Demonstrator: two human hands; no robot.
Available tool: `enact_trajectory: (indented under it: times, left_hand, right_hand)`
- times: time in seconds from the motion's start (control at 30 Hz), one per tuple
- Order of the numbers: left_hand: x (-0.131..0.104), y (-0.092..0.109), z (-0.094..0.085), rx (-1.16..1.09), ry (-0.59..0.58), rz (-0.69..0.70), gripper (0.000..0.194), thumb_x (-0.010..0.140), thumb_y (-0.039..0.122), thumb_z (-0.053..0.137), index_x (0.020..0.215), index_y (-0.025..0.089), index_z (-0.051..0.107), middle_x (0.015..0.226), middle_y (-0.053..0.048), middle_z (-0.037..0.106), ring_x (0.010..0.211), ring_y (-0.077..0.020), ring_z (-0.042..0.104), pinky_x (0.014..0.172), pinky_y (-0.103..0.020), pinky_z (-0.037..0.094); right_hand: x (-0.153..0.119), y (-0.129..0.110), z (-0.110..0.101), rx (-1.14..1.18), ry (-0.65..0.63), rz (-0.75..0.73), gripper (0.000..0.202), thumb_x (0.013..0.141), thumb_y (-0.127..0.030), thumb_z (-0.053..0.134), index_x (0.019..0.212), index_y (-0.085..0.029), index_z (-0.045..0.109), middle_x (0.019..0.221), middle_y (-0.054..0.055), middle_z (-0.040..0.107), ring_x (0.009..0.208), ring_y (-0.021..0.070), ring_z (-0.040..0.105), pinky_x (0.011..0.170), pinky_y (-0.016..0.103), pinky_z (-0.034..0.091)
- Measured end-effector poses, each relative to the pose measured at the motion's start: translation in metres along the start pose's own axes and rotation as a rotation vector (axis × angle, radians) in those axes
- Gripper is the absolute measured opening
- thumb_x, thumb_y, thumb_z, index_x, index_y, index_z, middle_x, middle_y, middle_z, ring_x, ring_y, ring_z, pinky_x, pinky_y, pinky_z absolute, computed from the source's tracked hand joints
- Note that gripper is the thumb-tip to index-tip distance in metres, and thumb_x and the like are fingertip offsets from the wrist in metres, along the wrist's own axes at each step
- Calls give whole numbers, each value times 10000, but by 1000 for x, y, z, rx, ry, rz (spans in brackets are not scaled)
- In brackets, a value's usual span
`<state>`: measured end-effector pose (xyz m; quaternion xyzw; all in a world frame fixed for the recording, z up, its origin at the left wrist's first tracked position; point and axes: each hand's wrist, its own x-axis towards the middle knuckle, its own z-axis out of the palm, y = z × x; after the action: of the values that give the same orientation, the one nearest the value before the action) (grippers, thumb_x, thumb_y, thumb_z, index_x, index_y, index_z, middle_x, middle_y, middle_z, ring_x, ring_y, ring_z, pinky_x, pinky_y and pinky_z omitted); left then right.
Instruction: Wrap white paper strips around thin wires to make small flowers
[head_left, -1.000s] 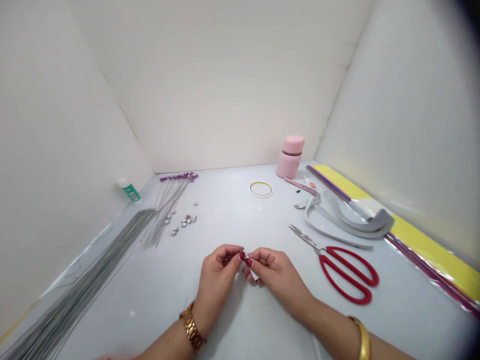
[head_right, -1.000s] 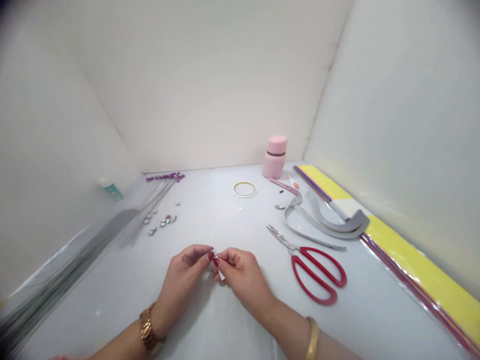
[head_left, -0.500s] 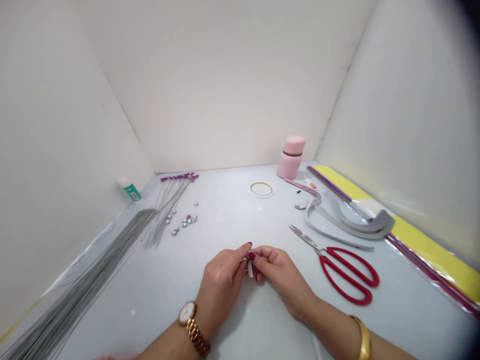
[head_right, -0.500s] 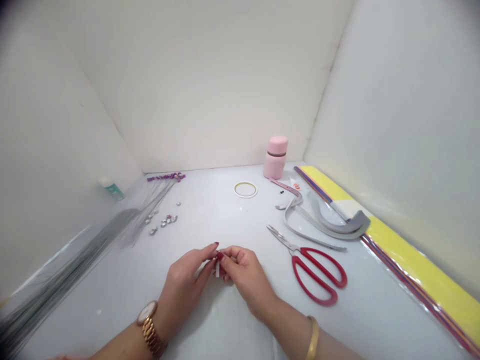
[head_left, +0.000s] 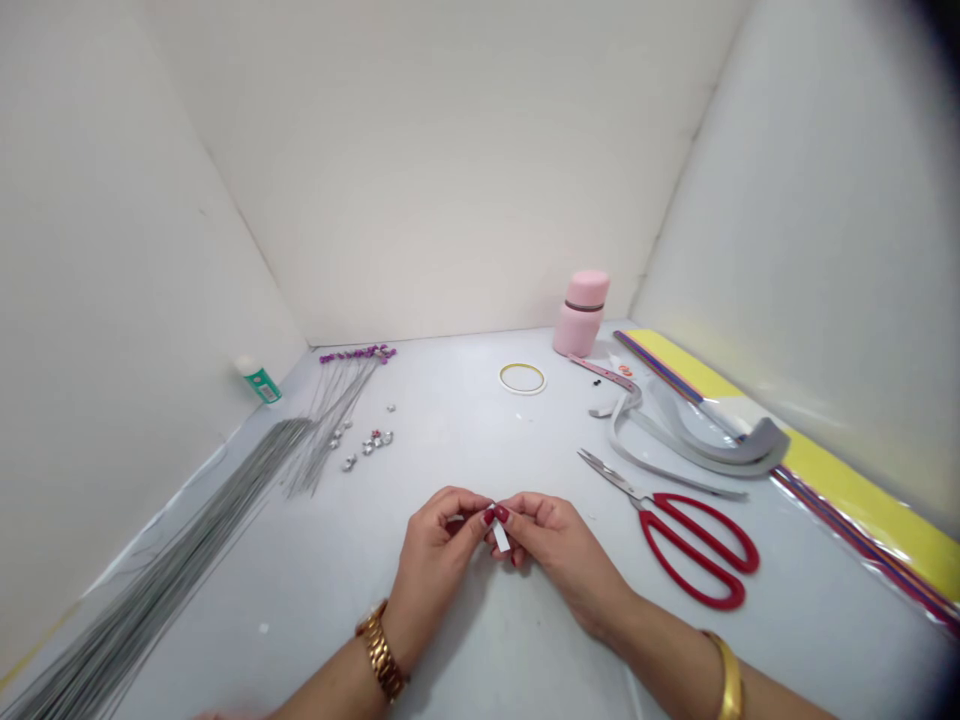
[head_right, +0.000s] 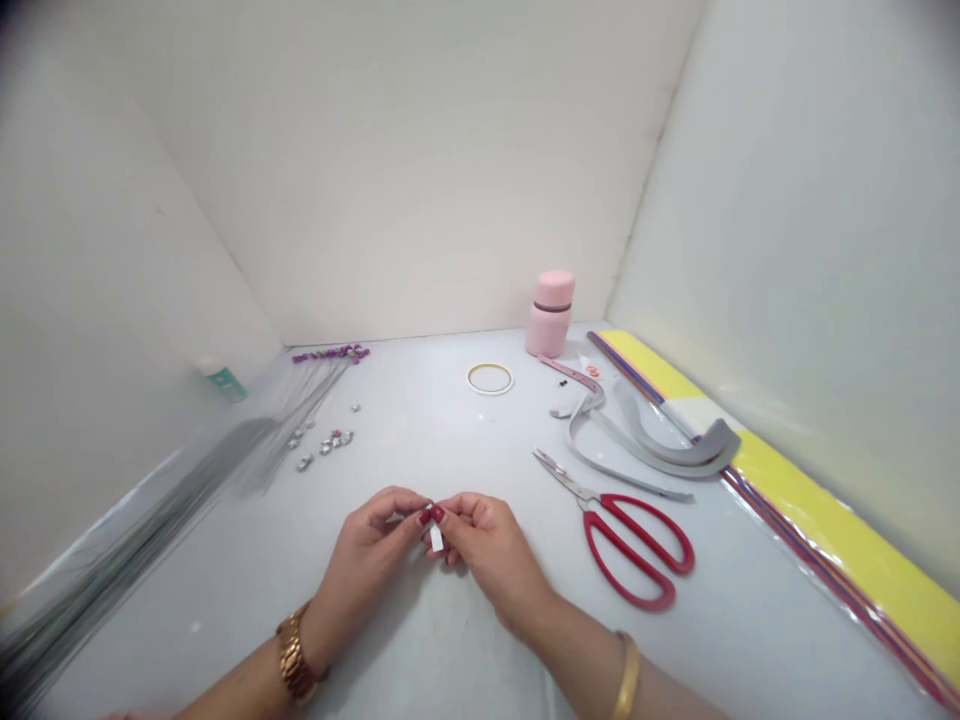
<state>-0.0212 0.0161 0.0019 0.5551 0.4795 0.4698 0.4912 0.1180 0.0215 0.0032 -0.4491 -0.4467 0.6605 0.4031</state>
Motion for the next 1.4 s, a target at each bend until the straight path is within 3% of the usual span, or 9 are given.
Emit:
enact_trajectory:
  times: [0.13,0.23,0.37,0.57,0.8,0.87,1.03,1.17,1.4]
  left_hand:
    - [0,-4,0,-49,66,-95,98,752,232,571,766,140,603,661,-21,630,598,-126,577,591,-231,461]
    - [-1,-6,0,-13,93,-90,117,754,246,568,768,136,607,659,-28,638,602,-129,570,594,-236,459]
    - [-3,-5,-1,120,111,15,99,766,242,552,766,158,603,691,-25,646,622,-139,583,590,-239,468]
    - [-2,-2,-8,412,50,327,146,781,110,495,794,180,622,752,-28,639,703,-141,590,656,-246,465]
    - [-1,0,-9,484,-42,408,185,806,96,458,825,177,623,815,-50,639,769,-146,586,717,-260,463]
    - [-1,0,-8,420,-34,359,181,803,106,462,849,178,622,851,-56,640,799,-155,588,726,-266,466]
    - [1,-3,-6,174,-10,53,160,795,255,517,864,152,619,796,-57,659,723,-166,605,667,-262,478]
    - [3,-2,-5,74,-31,-27,174,777,284,541,739,139,629,672,-31,643,670,-160,587,642,-252,455]
    - [3,-2,-4,-23,-48,-117,179,798,276,502,737,132,588,612,-10,613,595,-132,550,596,-241,422]
  right_hand:
    - [0,4,0,-22,11,61,199,712,-320,593,719,-121,598,563,11,618,486,86,516,470,192,353]
    - [0,4,1,-11,-3,61,204,716,-322,587,692,-119,592,580,18,627,492,87,527,468,192,356]
    - [-1,0,2,58,-11,68,198,703,-317,608,697,-119,597,574,18,629,496,87,533,475,191,356]
    - [-2,-3,0,98,-27,68,158,689,-272,625,694,-115,602,585,19,631,504,82,530,486,188,351]
    - [-1,-3,-1,111,-11,19,166,704,-284,608,702,-118,608,630,28,629,555,97,543,512,200,367]
    - [-1,-3,-1,101,18,15,154,694,-278,613,702,-125,610,614,19,623,544,97,539,507,201,368]
    - [-1,-2,1,20,36,-18,143,702,-274,609,692,-131,610,554,-1,603,509,93,527,490,200,367]
    - [-1,0,1,-11,36,-8,165,711,-293,599,689,-130,608,559,5,617,492,88,522,479,199,364]
    - [0,-1,2,-90,56,21,143,693,-281,599,691,-138,605,557,-1,614,497,96,529,484,206,376]
